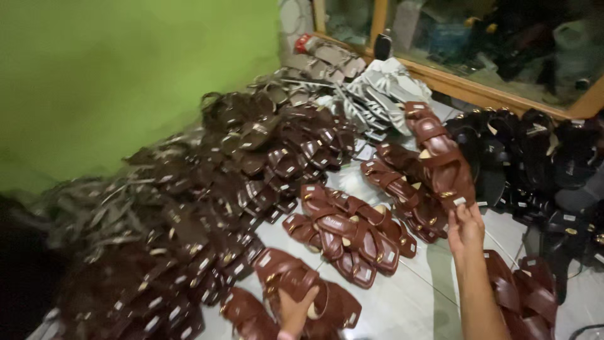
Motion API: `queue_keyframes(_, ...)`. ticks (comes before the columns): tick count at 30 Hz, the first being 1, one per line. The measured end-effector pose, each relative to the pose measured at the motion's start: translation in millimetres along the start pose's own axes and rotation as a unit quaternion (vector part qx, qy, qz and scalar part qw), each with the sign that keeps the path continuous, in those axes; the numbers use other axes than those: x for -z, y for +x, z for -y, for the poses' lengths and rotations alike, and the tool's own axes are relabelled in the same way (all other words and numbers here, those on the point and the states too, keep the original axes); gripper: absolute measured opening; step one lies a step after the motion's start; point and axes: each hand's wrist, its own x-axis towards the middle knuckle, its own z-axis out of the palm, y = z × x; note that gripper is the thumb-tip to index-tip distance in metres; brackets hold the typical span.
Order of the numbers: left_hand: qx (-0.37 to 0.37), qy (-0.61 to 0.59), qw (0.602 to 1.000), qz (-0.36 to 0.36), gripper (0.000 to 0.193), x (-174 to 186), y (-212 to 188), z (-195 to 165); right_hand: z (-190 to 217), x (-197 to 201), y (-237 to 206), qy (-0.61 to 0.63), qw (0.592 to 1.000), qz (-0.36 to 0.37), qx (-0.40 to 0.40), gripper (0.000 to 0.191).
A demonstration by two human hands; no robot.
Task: The person sits on the floor and wipes brown sandals with a dark cloth. They pick up sandals one at a time, wipe the straps and soles, and place them back on the floor among other sandals.
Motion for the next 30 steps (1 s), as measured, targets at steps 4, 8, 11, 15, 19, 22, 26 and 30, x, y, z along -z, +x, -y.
queue_keyframes(4, -0.056, -0.015, 0.995, 0.086, 0.082, 55.2, -14.4, -101.6, 36.1, -56.2, -111.0, 0.039, 0.995, 0.089, -0.026, 0.061)
queue_keyframes(8, 0.070, -0.173, 0.976, 0.115, 0.107, 79.0, -41.8, -160.8, 61.7, -32.3, -259.4, 0.041, 0.993, 0.088, -0.074, 0.026)
queue_keyframes(11, 0.027, -0.267, 0.961, 0.064, 0.101, 119.1, -86.7, -189.9, 68.4, -37.1, -382.2, 0.052, 0.991, 0.061, -0.109, 0.035)
queue_keyframes(15, 0.017, -0.464, 0.865, 0.187, 0.094, 185.3, -189.2, -216.7, 36.4, -70.1, -532.4, -0.048, 0.975, 0.035, -0.214, 0.039)
queue_keyframes(19, 0.002, -0.416, 0.892, 0.175, 0.093, 223.9, -233.2, -235.9, -28.4, -138.5, -649.8, -0.150, 0.943, -0.029, -0.296, 0.057)
queue_keyframes(22, 0.056, -0.253, 0.965, 0.046, 0.090, 235.8, -207.9, -247.1, -53.8, -174.5, -664.8, -0.143, 0.941, 0.028, -0.304, 0.054)
queue_keyframes(26, 0.152, -0.302, 0.935, 0.103, 0.072, 244.0, -183.8, -254.4, -68.5, -205.3, -649.4, -0.156, 0.942, 0.019, -0.297, 0.053)
queue_keyframes(30, 0.019, 0.128, 0.991, 0.014, 0.051, 246.6, -170.5, -258.7, -47.4, -216.6, -615.9, -0.249, 0.903, -0.006, -0.351, 0.056)
